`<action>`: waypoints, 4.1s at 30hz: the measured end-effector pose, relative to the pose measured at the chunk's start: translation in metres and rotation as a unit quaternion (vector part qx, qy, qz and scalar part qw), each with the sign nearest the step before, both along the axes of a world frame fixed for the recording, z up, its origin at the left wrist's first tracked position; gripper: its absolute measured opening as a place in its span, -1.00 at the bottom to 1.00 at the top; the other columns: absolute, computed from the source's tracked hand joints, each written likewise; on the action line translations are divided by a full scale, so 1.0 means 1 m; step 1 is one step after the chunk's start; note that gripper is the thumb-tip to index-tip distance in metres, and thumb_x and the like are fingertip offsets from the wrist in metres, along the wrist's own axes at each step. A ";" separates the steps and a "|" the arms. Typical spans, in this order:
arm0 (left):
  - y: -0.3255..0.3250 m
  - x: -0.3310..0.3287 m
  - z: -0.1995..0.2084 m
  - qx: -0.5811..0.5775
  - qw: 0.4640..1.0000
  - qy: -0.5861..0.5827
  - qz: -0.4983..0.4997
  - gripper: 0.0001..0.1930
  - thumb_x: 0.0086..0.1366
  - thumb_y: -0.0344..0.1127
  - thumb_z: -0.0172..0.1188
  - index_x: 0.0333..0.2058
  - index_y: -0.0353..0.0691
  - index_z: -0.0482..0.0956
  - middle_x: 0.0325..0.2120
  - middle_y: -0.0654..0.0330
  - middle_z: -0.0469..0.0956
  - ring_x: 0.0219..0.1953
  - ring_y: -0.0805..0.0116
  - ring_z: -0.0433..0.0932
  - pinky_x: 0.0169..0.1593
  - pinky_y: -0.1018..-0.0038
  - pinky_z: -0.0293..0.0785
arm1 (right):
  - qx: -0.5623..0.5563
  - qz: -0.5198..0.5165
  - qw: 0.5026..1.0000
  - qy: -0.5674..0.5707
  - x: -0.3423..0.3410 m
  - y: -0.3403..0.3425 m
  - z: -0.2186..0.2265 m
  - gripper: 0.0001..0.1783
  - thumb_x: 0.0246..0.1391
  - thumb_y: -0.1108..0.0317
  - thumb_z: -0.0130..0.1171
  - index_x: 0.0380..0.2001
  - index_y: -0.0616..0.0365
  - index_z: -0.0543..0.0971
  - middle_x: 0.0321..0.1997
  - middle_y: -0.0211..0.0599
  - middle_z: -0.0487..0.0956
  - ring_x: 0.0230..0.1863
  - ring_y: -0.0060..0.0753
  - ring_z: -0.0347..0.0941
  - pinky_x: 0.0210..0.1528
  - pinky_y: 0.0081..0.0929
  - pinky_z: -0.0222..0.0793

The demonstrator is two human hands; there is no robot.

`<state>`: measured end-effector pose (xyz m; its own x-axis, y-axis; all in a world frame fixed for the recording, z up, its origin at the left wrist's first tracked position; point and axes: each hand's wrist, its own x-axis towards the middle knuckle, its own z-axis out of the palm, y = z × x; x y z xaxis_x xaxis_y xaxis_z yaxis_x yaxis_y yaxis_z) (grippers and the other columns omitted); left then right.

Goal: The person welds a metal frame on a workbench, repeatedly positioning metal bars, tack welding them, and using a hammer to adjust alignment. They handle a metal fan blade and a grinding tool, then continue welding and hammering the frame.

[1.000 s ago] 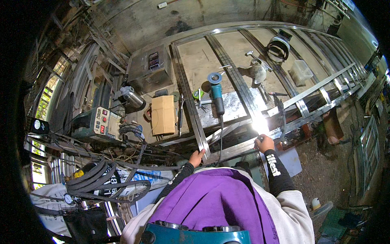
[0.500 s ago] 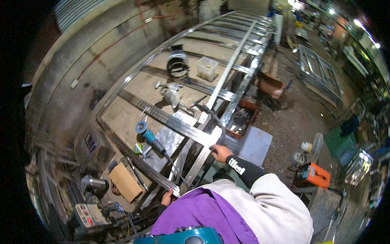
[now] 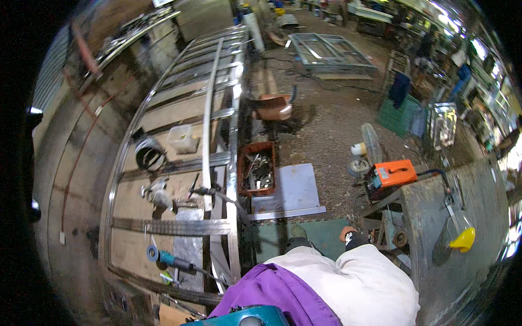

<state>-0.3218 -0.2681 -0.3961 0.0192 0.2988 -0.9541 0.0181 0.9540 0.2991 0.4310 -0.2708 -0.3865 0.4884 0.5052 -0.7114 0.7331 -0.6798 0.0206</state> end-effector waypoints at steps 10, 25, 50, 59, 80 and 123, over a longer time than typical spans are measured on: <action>0.150 0.125 0.023 0.077 0.992 0.011 0.104 -0.46 0.33 0.27 0.15 -0.12 -0.13 0.69 -0.35 0.22 0.70 -0.46 0.27 0.63 -0.32 0.26 0.56 | 0.152 0.047 0.984 0.081 0.024 0.061 -0.066 -0.51 0.01 0.02 0.15 -0.26 0.28 0.70 -0.14 0.18 0.65 -0.08 0.23 0.58 0.01 0.07 0.48; 0.276 0.234 0.027 0.118 0.987 0.005 0.107 -0.47 0.35 0.27 0.11 -0.09 -0.07 0.68 -0.35 0.25 0.71 -0.46 0.29 0.63 -0.34 0.32 0.57 | 0.223 -0.098 0.968 0.066 0.146 0.123 0.014 -0.63 0.01 0.24 0.14 -0.23 0.30 0.70 -0.10 0.19 0.65 -0.02 0.16 0.60 0.01 0.00 0.53; 0.036 0.107 -0.007 0.241 0.817 0.173 0.495 -0.51 0.33 0.13 0.29 -0.18 -0.28 0.65 -0.40 0.24 0.62 -0.45 0.37 0.56 -0.36 0.35 0.47 | 0.296 0.162 0.940 0.054 0.061 0.247 -0.050 -0.66 0.00 0.22 0.35 -0.35 0.35 0.66 -0.43 0.06 0.67 -0.31 0.06 0.65 -0.21 -0.14 0.54; 0.036 0.118 0.007 0.195 0.875 0.262 0.356 -0.33 0.22 0.22 0.32 -0.26 -0.48 0.67 -0.39 0.06 0.66 -0.33 0.28 0.61 -0.18 0.32 0.48 | 0.421 0.343 0.820 0.182 -0.218 0.292 0.066 -0.57 0.19 0.10 0.21 -0.56 0.27 0.57 -0.55 0.12 0.56 -0.46 0.24 0.52 -0.43 -0.04 0.37; 0.042 0.127 0.049 0.184 0.898 0.288 0.279 -0.13 0.15 0.40 0.28 -0.44 -0.62 0.60 -0.51 -0.22 0.57 -0.28 -0.05 0.60 -0.07 0.20 0.45 | 0.117 0.640 0.726 0.225 -0.368 0.338 0.142 -0.53 0.16 -0.06 0.18 -0.47 0.19 0.68 -0.45 0.09 0.62 -0.41 0.18 0.59 -0.28 0.02 0.48; -0.013 0.174 0.024 0.208 0.880 0.301 0.303 -0.28 0.29 0.22 0.26 0.14 -0.29 0.40 -0.18 0.11 0.53 -0.12 0.32 0.53 -0.08 0.35 0.48 | 0.020 0.786 0.572 0.233 -0.393 0.377 0.083 -0.48 0.12 -0.20 0.15 -0.44 0.05 0.75 -0.43 0.06 0.66 -0.36 0.19 0.61 -0.28 0.03 0.51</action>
